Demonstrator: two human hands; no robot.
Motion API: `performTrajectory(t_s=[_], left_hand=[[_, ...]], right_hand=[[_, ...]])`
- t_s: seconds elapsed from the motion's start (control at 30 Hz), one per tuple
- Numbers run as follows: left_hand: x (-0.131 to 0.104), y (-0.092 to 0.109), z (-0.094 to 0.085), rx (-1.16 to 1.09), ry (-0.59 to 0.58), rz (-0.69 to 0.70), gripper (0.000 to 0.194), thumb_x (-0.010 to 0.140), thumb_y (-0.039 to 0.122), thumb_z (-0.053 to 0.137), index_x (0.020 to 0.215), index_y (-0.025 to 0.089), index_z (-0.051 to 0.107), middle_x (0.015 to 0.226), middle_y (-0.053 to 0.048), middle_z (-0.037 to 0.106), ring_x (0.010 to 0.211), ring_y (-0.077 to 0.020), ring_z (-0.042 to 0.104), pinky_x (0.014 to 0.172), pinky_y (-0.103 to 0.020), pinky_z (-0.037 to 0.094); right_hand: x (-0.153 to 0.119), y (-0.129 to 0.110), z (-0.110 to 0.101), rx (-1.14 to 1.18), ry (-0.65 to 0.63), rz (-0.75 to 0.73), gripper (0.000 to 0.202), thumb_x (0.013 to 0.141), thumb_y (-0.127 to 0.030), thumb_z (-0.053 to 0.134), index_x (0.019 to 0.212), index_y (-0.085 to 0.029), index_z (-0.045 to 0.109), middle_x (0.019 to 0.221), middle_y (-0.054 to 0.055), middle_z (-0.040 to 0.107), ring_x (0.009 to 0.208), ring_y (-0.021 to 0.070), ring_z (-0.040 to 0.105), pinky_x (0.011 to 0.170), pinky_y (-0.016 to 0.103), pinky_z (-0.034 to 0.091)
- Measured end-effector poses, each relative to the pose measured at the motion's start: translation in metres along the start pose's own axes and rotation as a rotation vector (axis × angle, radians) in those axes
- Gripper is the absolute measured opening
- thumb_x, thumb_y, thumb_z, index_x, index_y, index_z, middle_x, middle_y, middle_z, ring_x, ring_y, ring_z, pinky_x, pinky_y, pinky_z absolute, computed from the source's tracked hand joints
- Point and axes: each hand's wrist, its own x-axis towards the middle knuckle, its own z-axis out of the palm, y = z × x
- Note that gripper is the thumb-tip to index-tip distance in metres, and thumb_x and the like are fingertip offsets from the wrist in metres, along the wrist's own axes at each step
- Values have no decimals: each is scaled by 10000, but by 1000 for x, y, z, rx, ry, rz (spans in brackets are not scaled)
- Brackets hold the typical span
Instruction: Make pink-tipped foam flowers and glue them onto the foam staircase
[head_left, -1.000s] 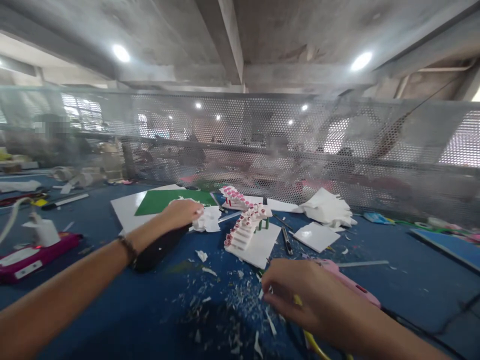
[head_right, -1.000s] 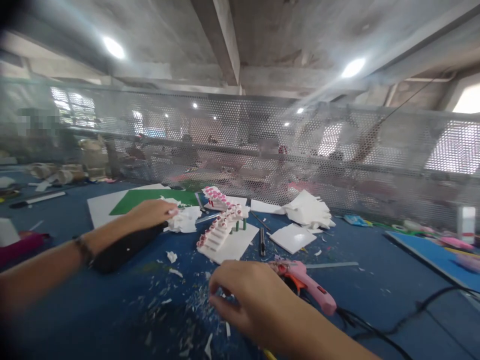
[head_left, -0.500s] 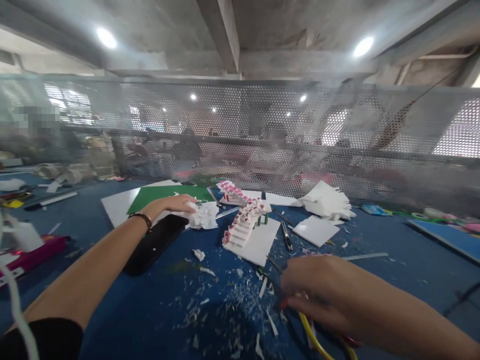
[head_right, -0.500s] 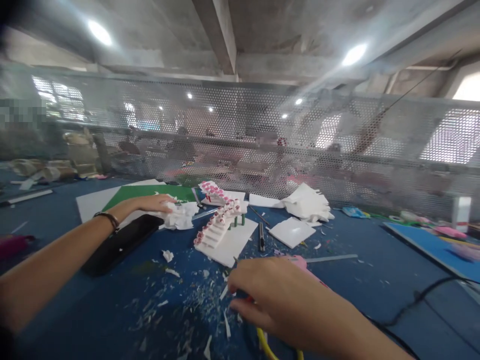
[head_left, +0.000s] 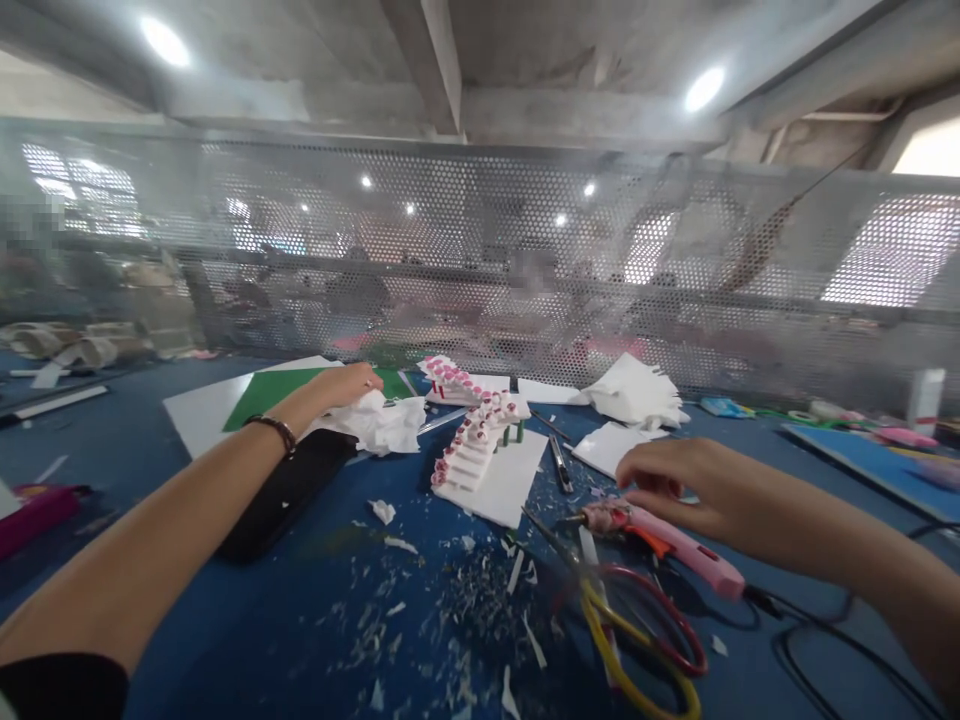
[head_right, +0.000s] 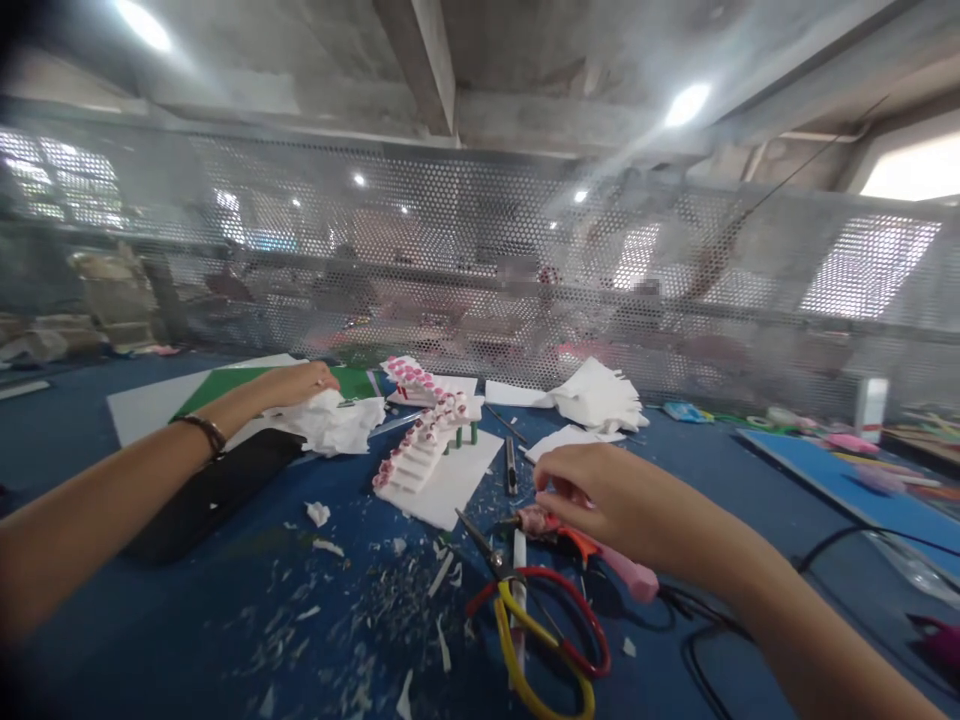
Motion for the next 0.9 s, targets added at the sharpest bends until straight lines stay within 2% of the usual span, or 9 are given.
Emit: performTrajectory(t_s=[0.2,0.27,0.33,0.47,0.53,0.63,0.73,0.8,0.9], left_hand=[[-4,3,-19,-185,46,-74,243,845,319,441,949,126,547,927,-47,582,793,-156,567,694,-327,475],[-7,9,-30,-276,98,-90,398,890,347,235,873,117,560,709,-30,574,645,-138,558,588,-261,448],[-10,21,-42,-363,143,-75,501,883,354,91,898,120,535,581,-7,498,522,-119,510,513,-232,406],[-24,65,-56,-447,147,1,438,843,448,209,951,133,495,547,25,407,426,-84,391,454,-217,323],[-33,93,-54,-451,118,51,408,782,476,387,1005,147,479,608,12,463,485,-93,430,486,-216,329],[-45,127,-44,-425,90,237,629,734,452,479,1242,140,279,736,-27,525,592,-130,476,542,-232,342],[-54,143,-33,-586,32,384,791,700,292,533,1327,184,62,1040,-106,519,805,-172,529,656,-240,388],[-56,145,-29,-653,0,413,824,687,222,533,1331,202,19,1048,-104,529,799,-170,541,653,-237,398],[-54,143,-28,-647,-1,397,815,694,253,551,1328,197,42,938,-74,553,664,-133,524,583,-223,393]], right_hand=[[8,-1,1,-42,-33,-6,234,816,-314,390,669,-188,521,631,21,560,550,123,464,509,252,337],[12,-1,0,-53,-30,-29,225,813,-312,400,672,-192,528,639,19,561,552,123,460,516,255,333],[19,-2,-1,-64,-33,-52,216,809,-302,410,676,-191,540,643,21,565,547,122,457,516,258,329],[42,-10,2,-55,23,-58,193,794,-325,445,771,-180,569,649,30,573,564,131,482,527,264,338],[59,-19,8,86,216,-39,297,778,-394,470,967,-170,519,691,32,581,594,135,510,547,264,364],[84,-38,23,436,436,-59,413,758,-404,494,1066,-140,411,816,54,583,652,123,540,567,248,409],[103,-54,35,619,400,-144,298,717,-337,544,917,-131,465,748,34,578,616,108,525,557,244,419],[110,-61,38,647,405,-159,163,716,-265,531,809,-135,496,684,16,570,578,93,504,537,234,409],[111,-63,37,658,420,-190,73,731,-201,492,686,-149,514,621,-15,552,552,72,484,531,215,392]])
